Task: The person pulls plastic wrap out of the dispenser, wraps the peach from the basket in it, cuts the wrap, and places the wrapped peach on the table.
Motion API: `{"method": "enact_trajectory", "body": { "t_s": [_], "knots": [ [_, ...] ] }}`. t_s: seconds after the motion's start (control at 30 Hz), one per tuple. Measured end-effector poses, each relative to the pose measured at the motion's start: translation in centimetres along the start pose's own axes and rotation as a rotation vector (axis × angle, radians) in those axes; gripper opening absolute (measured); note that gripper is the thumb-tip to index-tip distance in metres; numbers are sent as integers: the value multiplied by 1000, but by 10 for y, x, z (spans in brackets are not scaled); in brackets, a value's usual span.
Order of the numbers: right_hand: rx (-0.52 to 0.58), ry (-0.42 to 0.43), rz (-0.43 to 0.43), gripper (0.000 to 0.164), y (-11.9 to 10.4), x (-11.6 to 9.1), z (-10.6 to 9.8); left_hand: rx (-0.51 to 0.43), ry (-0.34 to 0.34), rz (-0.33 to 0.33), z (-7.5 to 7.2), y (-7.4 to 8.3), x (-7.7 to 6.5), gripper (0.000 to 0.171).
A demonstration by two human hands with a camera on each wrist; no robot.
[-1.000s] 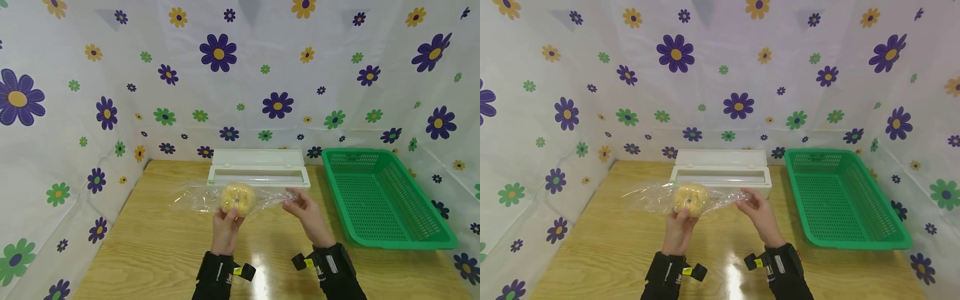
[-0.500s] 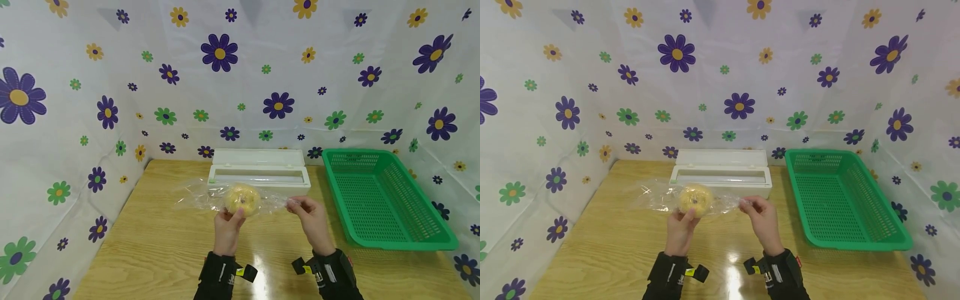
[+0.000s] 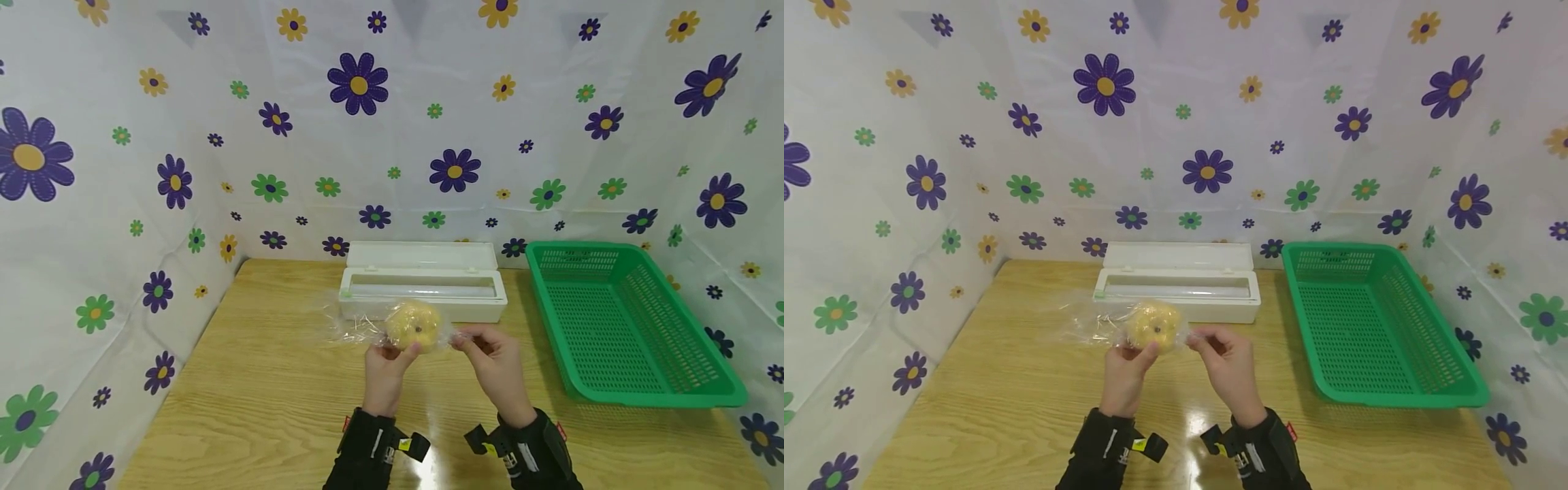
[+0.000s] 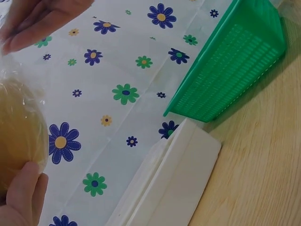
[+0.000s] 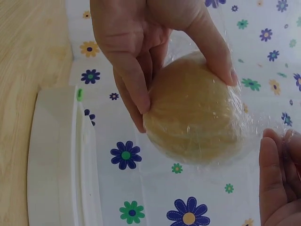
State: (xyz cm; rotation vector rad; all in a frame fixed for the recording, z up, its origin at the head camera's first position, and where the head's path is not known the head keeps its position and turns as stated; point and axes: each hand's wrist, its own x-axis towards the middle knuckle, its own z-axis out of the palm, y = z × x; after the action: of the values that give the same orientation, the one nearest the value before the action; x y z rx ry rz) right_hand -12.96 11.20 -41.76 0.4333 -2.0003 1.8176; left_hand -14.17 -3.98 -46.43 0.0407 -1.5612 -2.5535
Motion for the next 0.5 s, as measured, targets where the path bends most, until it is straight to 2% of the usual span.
{"method": "enact_trajectory", "body": {
  "t_s": [0.23,0.4,0.5],
  "knots": [
    [-67,-13,-30,8,-5,-2,11,14,-28,-2,8,-5,-3,46],
    [-197,-85,-117,5,-18,0,13,47,-71,18,11,-3,-4,48],
    [-250,-137,-177,6,-16,2,12,92,-88,21,11,-1,-4,50]
  ]
}}
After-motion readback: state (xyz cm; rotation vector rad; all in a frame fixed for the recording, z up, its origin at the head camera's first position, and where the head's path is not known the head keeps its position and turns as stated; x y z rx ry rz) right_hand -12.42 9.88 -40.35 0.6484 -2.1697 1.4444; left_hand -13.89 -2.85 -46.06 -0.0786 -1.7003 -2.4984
